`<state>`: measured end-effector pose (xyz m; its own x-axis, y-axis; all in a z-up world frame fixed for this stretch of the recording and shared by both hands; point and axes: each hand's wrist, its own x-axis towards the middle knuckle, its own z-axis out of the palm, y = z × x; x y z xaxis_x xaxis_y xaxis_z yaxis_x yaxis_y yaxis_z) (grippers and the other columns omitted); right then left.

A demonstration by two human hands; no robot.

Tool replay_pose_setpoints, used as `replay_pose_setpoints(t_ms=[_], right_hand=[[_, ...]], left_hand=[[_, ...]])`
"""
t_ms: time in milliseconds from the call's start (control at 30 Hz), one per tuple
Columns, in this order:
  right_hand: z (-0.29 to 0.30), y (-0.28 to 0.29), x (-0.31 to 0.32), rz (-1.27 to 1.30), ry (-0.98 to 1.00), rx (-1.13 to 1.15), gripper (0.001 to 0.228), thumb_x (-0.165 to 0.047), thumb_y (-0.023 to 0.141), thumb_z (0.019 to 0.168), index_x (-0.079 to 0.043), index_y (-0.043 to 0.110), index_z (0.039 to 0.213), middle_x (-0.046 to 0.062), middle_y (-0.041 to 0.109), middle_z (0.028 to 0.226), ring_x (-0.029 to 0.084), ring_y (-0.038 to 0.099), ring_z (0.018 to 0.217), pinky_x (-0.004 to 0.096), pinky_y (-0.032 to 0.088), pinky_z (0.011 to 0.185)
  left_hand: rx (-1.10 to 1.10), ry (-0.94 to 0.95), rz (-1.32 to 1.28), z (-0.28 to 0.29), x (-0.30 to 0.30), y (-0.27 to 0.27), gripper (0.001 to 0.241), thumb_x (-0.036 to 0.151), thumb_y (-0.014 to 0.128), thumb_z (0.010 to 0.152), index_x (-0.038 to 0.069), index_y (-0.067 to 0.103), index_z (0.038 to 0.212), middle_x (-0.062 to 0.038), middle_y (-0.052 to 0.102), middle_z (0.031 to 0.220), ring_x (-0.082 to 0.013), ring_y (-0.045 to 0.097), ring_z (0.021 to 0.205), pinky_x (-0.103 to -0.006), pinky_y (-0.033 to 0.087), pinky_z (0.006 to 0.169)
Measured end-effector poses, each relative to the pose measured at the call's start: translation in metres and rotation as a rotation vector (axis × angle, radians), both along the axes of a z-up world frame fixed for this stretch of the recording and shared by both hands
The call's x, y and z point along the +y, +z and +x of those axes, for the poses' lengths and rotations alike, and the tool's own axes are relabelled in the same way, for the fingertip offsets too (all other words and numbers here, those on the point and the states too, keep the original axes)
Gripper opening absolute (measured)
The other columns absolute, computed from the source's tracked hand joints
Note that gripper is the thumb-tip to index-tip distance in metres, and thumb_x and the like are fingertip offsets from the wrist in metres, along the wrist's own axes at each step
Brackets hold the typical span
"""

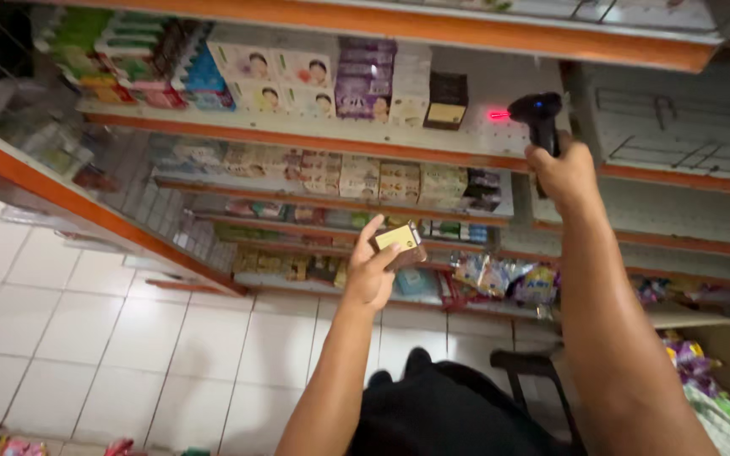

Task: The person takes soap boxes from a cardboard box, scans each one with a handheld scanner, and places them onto a retail shelf.

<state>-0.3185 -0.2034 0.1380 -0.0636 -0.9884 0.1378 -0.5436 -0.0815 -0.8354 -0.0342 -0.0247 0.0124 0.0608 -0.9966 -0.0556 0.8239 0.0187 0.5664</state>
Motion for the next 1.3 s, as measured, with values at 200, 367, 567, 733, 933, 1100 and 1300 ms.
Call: replay_pose_setpoints(t_ms=[200, 367, 567, 733, 933, 1100, 1300], right_hand=[[-0.004, -0.014, -0.095, -0.041, -0.094, 0.371, 0.038, -0.035, 0.076, 0.090, -0.003, 0.073, 0.109, 0.019, 0.070, 0.079, 0.028, 0.068, 0.068, 0.045, 0.054, 0.067], [-0.008, -0.011, -0.122, -0.117, -0.028, 0.300, 0.057, -0.034, 0.074, 0.086, -0.015, 0.054, 0.136, 0.022, 0.073, 0.084, 0.037, 0.070, 0.066, 0.050, 0.056, 0.061], [-0.019, -0.023, -0.148, -0.604, 0.105, 0.476, 0.047, -0.035, 0.073, 0.087, 0.000, 0.073, 0.119, 0.032, 0.069, 0.103, 0.048, 0.067, 0.091, 0.050, 0.053, 0.078], [-0.018, -0.046, -0.190, -0.291, -0.001, 0.680, 0.038, -0.040, 0.072, 0.084, -0.009, 0.078, 0.104, 0.025, 0.073, 0.103, 0.043, 0.068, 0.103, 0.051, 0.052, 0.091], [-0.007, -0.037, -0.164, -0.467, -0.183, 0.640, 0.048, -0.046, 0.074, 0.087, -0.002, 0.076, 0.105, 0.027, 0.073, 0.107, 0.043, 0.068, 0.102, 0.053, 0.051, 0.093], [0.045, -0.016, -0.088, -0.392, 0.198, -0.136, 0.054, -0.032, 0.077, 0.086, -0.006, 0.064, 0.131, 0.018, 0.069, 0.122, 0.029, 0.067, 0.111, 0.041, 0.055, 0.088], [0.092, -0.022, -0.048, -0.510, 0.412, 0.082, 0.041, -0.011, 0.074, 0.084, -0.005, 0.071, 0.124, 0.015, 0.070, 0.118, 0.027, 0.070, 0.100, 0.038, 0.057, 0.087]], left_hand=[[-0.089, 0.023, -0.216, -0.004, -0.080, 0.041, 0.058, -0.011, 0.058, 0.090, -0.002, 0.045, 0.146, -0.018, 0.062, 0.126, -0.0296, 0.062, 0.117, -0.0431, 0.050, 0.105], [-0.057, 0.007, -0.408, -0.002, -0.126, 0.064, 0.056, -0.010, 0.057, 0.087, -0.002, 0.047, 0.141, -0.016, 0.061, 0.129, -0.0282, 0.061, 0.122, -0.0426, 0.048, 0.109], [-0.175, 0.012, -0.456, 0.003, -0.171, 0.046, 0.052, -0.011, 0.058, 0.088, -0.001, 0.049, 0.138, -0.016, 0.061, 0.129, -0.0289, 0.061, 0.122, -0.0428, 0.047, 0.108], [-0.389, 0.110, -0.388, 0.016, -0.204, 0.045, 0.056, -0.013, 0.059, 0.087, 0.008, 0.053, 0.139, -0.004, 0.059, 0.132, -0.0192, 0.059, 0.121, -0.0359, 0.047, 0.104], [-0.663, 0.202, -0.447, 0.001, -0.220, 0.041, 0.049, -0.015, 0.060, 0.088, 0.001, 0.063, 0.134, -0.011, 0.067, 0.119, -0.0230, 0.064, 0.110, -0.0325, 0.052, 0.095], [-0.741, 0.195, -0.347, -0.009, -0.237, 0.056, 0.046, -0.009, 0.062, 0.088, 0.004, 0.061, 0.132, -0.012, 0.070, 0.122, -0.0214, 0.066, 0.113, -0.0316, 0.052, 0.096], [-1.257, 0.625, -0.469, -0.013, -0.218, 0.049, 0.041, 0.002, 0.071, 0.086, 0.001, 0.066, 0.126, -0.019, 0.065, 0.121, -0.0345, 0.066, 0.109, -0.0404, 0.052, 0.095]])
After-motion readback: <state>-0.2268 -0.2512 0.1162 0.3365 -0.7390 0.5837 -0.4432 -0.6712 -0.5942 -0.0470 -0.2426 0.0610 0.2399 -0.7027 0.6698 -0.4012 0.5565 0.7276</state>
